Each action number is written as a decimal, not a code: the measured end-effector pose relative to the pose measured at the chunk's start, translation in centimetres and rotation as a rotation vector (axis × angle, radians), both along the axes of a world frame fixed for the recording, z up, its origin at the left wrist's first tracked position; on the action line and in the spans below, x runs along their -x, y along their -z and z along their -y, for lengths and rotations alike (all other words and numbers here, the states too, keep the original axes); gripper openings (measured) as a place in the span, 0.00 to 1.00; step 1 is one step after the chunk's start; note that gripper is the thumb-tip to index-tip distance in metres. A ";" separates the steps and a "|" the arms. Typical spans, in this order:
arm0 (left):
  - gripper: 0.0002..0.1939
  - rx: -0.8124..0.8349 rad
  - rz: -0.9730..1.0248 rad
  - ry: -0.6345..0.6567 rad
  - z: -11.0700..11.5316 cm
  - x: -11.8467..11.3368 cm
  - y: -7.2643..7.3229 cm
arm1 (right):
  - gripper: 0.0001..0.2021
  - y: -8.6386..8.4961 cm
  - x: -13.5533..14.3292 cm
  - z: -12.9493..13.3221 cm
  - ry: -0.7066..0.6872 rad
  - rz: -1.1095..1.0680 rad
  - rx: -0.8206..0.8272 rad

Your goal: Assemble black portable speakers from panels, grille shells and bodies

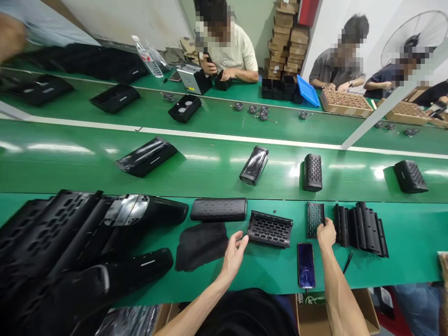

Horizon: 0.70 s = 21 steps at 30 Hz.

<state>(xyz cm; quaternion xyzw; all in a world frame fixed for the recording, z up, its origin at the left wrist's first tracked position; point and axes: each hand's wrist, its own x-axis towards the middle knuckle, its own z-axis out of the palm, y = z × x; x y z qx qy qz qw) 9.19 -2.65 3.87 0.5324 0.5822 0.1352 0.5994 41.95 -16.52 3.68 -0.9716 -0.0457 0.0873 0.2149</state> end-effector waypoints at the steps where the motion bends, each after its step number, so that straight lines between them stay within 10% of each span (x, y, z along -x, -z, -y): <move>1: 0.32 -0.024 0.002 -0.020 -0.1 0.9 0.3 | 0.23 0.0 -0.4 0.0 0.009 0.010 -0.022; 8: 0.28 -0.061 -0.009 -0.096 -2.1 6.4 1.9 | 0.22 -4.8 1.5 2.0 -0.042 0.220 -0.323; 12: 0.29 0.013 0.088 -0.045 -1.7 5.9 2.1 | 0.12 -7.9 8.9 1.3 -0.614 0.225 -0.518; 15: 0.31 0.043 0.142 0.008 -0.7 3.9 2.2 | 0.11 -8.0 13.1 -0.4 -0.907 0.180 -0.531; 21: 0.28 0.063 0.103 0.052 0.1 1.4 3.0 | 0.11 -6.3 13.5 -1.2 -0.954 0.230 -0.502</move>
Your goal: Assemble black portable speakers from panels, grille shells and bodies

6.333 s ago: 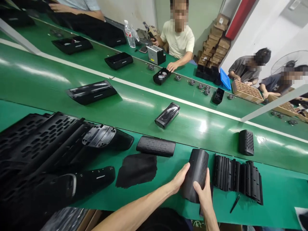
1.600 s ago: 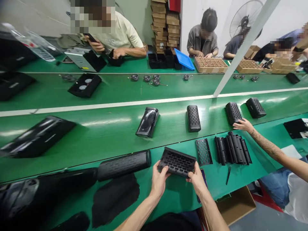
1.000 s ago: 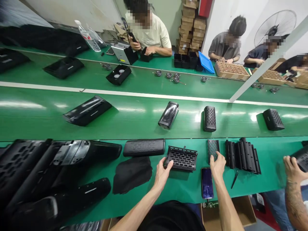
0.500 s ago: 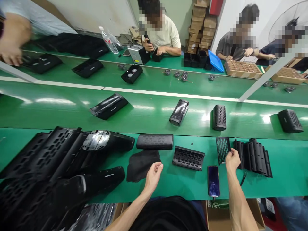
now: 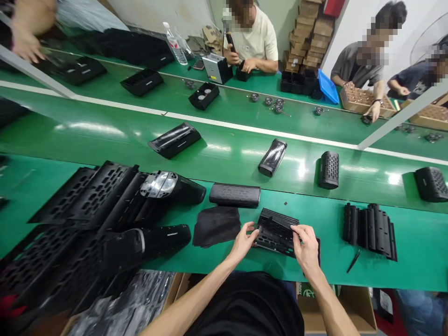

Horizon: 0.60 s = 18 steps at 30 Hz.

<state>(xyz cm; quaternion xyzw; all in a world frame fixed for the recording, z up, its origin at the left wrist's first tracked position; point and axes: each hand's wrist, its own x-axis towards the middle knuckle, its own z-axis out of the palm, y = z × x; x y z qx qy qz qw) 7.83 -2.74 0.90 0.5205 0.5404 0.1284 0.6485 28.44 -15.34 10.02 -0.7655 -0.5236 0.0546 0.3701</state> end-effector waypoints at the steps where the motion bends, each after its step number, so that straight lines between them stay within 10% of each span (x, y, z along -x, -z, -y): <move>1: 0.26 0.003 -0.011 0.002 0.0 0.0 0.1 | 0.11 0.2 0.0 0.1 -0.031 0.001 0.024; 10: 0.12 -0.168 -0.299 0.097 -1.1 2.9 -2.1 | 0.11 0.9 2.2 -1.1 0.033 0.223 0.099; 18: 0.06 -0.405 -0.638 0.257 -4.6 6.6 -2.2 | 0.09 -2.1 2.3 1.9 0.215 -0.053 0.024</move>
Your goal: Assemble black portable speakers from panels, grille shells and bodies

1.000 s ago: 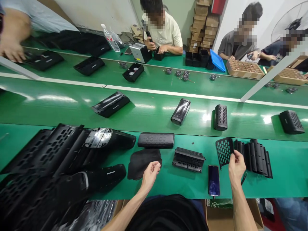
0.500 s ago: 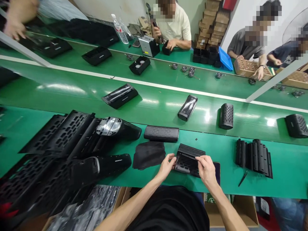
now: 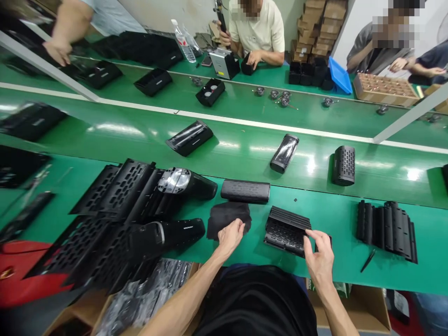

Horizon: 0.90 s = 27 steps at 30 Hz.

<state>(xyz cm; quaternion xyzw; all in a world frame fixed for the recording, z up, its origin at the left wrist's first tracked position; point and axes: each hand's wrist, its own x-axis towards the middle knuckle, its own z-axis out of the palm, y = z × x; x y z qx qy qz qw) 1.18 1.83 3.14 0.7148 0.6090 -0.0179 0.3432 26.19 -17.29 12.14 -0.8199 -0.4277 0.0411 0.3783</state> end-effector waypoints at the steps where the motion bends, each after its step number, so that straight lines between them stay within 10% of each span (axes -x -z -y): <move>1: 0.07 -0.007 -0.016 0.027 0.0 0.2 0.2 | 0.09 -0.4 0.7 0.1 -0.003 -0.057 0.005; 10: 0.11 -0.075 -0.016 0.079 0.8 1.1 1.2 | 0.10 -1.0 8.6 -3.4 -0.336 -0.520 0.084; 27: 0.15 -0.067 0.513 0.028 5.9 2.7 1.5 | 0.11 6.5 12.9 -12.0 -0.365 -0.595 0.527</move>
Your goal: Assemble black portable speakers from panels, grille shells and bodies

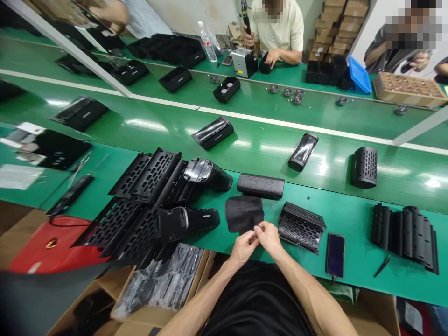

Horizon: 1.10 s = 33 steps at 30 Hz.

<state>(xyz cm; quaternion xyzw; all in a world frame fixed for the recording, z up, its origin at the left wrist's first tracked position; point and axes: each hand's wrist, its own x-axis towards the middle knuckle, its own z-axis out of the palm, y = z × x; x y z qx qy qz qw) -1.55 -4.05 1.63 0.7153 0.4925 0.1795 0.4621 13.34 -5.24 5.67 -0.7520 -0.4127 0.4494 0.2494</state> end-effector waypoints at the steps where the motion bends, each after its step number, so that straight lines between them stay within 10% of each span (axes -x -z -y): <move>1: 0.13 0.002 0.011 -0.019 0.1 0.1 0.1 | 0.11 0.1 -0.1 0.1 -0.014 0.033 -0.011; 6: 0.20 -0.050 -0.035 -0.251 -1.2 1.5 0.8 | 0.13 -0.1 -0.3 0.9 -0.108 0.194 -0.110; 13: 0.27 -0.140 -0.155 0.045 -3.9 2.3 1.3 | 0.19 -1.9 -0.6 2.0 -0.151 0.245 -0.233; 22: 0.18 -0.101 -0.080 -0.048 -4.0 -0.7 -0.3 | 0.17 -3.1 -8.3 9.0 0.375 0.270 -0.199; 33: 0.14 0.120 0.023 0.087 -3.1 -10.2 -2.2 | 0.26 0.8 -13.1 13.5 0.846 0.277 -0.143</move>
